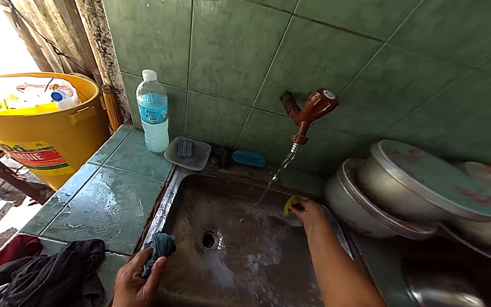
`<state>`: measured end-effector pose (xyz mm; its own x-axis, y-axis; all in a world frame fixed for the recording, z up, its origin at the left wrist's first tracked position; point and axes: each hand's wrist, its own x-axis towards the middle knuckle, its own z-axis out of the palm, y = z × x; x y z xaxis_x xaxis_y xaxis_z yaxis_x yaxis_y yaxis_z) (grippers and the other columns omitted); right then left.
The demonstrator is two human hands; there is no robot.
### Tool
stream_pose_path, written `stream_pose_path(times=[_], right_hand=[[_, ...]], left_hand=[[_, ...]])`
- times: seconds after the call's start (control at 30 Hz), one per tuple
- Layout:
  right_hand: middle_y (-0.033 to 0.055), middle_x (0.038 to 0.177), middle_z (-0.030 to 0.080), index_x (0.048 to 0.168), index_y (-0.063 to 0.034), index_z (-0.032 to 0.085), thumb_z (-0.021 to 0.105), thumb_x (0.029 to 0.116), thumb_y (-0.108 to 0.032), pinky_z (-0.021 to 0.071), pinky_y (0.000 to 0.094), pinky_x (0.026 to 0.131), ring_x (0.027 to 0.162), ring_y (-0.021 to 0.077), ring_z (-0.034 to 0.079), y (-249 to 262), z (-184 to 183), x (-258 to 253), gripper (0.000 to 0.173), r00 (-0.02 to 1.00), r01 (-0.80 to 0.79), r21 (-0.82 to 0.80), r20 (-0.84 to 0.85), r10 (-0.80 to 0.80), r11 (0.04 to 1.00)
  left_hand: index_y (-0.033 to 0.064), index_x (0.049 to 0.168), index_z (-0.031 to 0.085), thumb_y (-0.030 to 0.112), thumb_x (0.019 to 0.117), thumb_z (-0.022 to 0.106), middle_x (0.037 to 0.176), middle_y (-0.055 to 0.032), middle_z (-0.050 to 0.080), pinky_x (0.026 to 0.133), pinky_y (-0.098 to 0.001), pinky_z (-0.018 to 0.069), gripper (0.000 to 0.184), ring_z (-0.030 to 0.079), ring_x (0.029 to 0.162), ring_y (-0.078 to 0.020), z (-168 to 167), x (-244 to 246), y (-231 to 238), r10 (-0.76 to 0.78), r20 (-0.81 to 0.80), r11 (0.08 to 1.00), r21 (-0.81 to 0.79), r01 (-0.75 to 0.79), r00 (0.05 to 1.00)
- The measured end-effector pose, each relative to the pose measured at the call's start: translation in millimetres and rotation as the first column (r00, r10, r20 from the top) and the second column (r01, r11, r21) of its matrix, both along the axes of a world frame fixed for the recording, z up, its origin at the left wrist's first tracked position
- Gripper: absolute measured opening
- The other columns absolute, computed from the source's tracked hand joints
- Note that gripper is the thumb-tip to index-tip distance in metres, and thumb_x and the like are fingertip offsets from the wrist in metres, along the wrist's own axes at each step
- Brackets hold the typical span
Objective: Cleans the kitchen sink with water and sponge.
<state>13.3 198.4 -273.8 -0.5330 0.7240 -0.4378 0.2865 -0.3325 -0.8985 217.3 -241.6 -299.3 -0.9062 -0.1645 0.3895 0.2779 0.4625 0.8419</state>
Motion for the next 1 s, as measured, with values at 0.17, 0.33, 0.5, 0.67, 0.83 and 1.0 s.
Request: stream_pose_path(times=[0.17, 0.33, 0.5, 0.67, 0.83, 1.0], right_hand=[[0.0352, 0.133, 0.055, 0.134, 0.0151, 0.049, 0.068, 0.0933, -0.005, 0.0493, 0.0569, 0.1, 0.123, 0.0441, 0.057, -39.7, -20.1, 2.3, 0.05, 0.927, -0.25, 0.489, 0.37, 0.061, 0.836], [0.0292, 0.14, 0.056, 0.135, 0.0062, 0.058, 0.066, 0.0935, -0.016, 0.0434, 0.0548, 0.111, 0.135, 0.0412, 0.052, -198.8, -29.9, 22.0, 0.048, 0.555, -0.824, 0.447, 0.76, 0.337, 0.348], [0.0247, 0.148, 0.053, 0.142, 0.0043, 0.055, 0.064, 0.0946, -0.01, 0.0343, 0.0517, 0.119, 0.142, 0.0385, 0.046, -318.9, -52.3, 20.2, 0.05, 0.445, -0.844, 0.535, 0.647, 0.619, 0.047], [0.0259, 0.121, 0.067, 0.126, -0.001, 0.067, 0.051, 0.1078, -0.023, 0.0478, 0.0628, 0.096, 0.115, 0.042, 0.062, -347.7, -40.1, 15.2, 0.033, 0.634, -0.756, 0.354, 0.187, 0.75, 0.55], [0.0175, 0.094, 0.067, 0.104, 0.0037, 0.07, 0.047, 0.1079, -0.024, 0.0519, 0.0491, 0.086, 0.093, 0.027, 0.064, -330.1, -17.8, 77.1, 0.036, 0.45, -0.86, 0.28, 0.026, 0.893, 0.426], [0.009, 0.096, 0.071, 0.107, 0.0022, 0.07, 0.063, 0.0911, 0.001, 0.0568, 0.0352, 0.08, 0.087, 0.0136, 0.067, -309.8, -4.7, 178.2, 0.017, 0.109, -0.991, -0.081, -0.045, 0.993, 0.105]], left_hand=[[-0.0005, 0.093, 0.068, 0.049, 0.1027, 0.054, 0.068, -0.0034, 0.067, 0.058, -0.0231, 0.0562, 0.052, 0.064, 0.06, -0.0029, -0.1, -0.6, 0.7, 0.01, -0.009, 1.0, 0.006, -0.01, 1.0], [0.0002, 0.094, 0.068, 0.05, 0.103, 0.054, 0.069, -0.0032, 0.067, 0.058, -0.0231, 0.0563, 0.052, 0.064, 0.06, -0.0029, 0.0, 0.5, -0.3, 0.005, -0.006, 1.0, 0.016, -0.005, 1.0], [0.0022, 0.092, 0.068, 0.051, 0.1031, 0.053, 0.068, -0.0012, 0.067, 0.057, -0.0225, 0.0563, 0.052, 0.064, 0.059, -0.0025, -1.6, 0.6, 0.1, 0.015, -0.012, 0.999, 0.035, -0.015, 1.0], [0.0006, 0.099, 0.068, 0.054, 0.1056, 0.045, 0.069, 0.0034, 0.067, 0.055, -0.0219, 0.0579, 0.059, 0.064, 0.058, -0.0012, -4.6, -0.5, 0.0, 0.082, -0.058, 0.985, 0.159, -0.072, 0.995], [0.0075, 0.095, 0.066, 0.06, 0.1034, 0.044, 0.069, 0.0042, 0.067, 0.051, -0.0257, 0.0578, 0.058, 0.064, 0.055, -0.0075, -0.4, 0.0, -0.3, 0.078, 0.023, 0.846, 0.527, -0.078, 0.997], [0.011, 0.092, 0.069, 0.051, 0.1065, 0.029, 0.065, 0.0014, 0.067, 0.053, -0.0206, 0.0549, 0.059, 0.062, 0.053, -0.0057, 13.3, -0.1, -12.1, -0.112, 0.051, 0.401, 0.916, -0.002, 0.992]])
